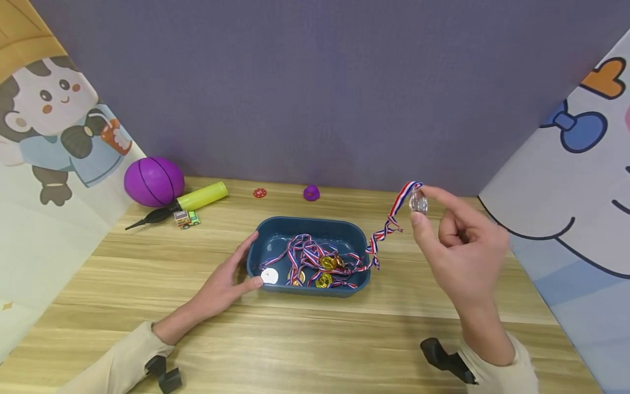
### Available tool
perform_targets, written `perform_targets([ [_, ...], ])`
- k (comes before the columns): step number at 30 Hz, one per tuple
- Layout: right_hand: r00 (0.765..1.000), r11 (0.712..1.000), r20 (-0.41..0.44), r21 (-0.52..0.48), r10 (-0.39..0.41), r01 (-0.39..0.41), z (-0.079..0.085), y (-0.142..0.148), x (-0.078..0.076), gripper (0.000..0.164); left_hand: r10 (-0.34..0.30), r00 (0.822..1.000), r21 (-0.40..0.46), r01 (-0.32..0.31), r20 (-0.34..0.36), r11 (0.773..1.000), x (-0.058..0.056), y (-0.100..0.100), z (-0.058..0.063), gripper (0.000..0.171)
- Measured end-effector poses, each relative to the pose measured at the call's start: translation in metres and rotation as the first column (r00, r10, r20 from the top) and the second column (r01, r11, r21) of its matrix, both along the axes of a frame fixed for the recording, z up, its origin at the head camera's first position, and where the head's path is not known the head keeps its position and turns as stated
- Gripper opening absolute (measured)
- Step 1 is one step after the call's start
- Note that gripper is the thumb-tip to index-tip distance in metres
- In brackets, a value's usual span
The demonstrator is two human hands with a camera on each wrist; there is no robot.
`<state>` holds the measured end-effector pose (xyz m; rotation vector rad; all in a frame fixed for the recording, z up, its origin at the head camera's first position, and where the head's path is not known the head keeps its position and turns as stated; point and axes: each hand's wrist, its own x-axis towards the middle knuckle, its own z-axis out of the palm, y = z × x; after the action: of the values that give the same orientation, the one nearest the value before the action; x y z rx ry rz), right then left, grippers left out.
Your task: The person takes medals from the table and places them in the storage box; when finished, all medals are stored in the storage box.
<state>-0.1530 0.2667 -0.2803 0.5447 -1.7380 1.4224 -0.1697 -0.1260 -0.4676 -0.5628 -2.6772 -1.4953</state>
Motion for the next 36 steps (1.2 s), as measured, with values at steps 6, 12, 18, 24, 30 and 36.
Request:
perform_targets([
  [6,0.998,0.993,0.056,0.12,-0.007,0.0,-0.011,0.002,-0.005,0.033,-0.006,1.0,0.004,0.006,-0.001,1.0,0.0,0.0,0.0,0.103],
  [12,0.988,0.946,0.126,0.32,-0.093,0.048,-0.029,0.002,-0.012,0.037,-0.007,1.0,0.005,0.007,-0.01,1.0,-0.001,0.0,0.0,0.103],
  [18,0.951,0.876,0.254,0.481,-0.175,0.032,-0.042,-0.004,-0.018,0.031,-0.004,1.0,0.014,0.004,-0.002,1.0,0.0,-0.001,0.0,0.103],
  [24,0.921,0.786,0.324,0.618,-0.217,-0.032,-0.062,-0.01,-0.026,0.029,-0.012,1.0,0.018,0.012,-0.008,1.0,-0.001,-0.001,-0.001,0.103],
  [30,0.912,0.724,0.359,0.681,-0.199,-0.11,-0.08,-0.017,-0.033,0.027,-0.01,1.0,0.012,0.01,-0.002,1.0,-0.002,-0.001,-0.003,0.102],
  [36,0.868,0.623,0.428,0.758,-0.252,-0.193,-0.093,-0.02,-0.032,0.03,-0.006,1.0,0.004,0.006,0.001,1.0,-0.002,-0.001,-0.002,0.103],
])
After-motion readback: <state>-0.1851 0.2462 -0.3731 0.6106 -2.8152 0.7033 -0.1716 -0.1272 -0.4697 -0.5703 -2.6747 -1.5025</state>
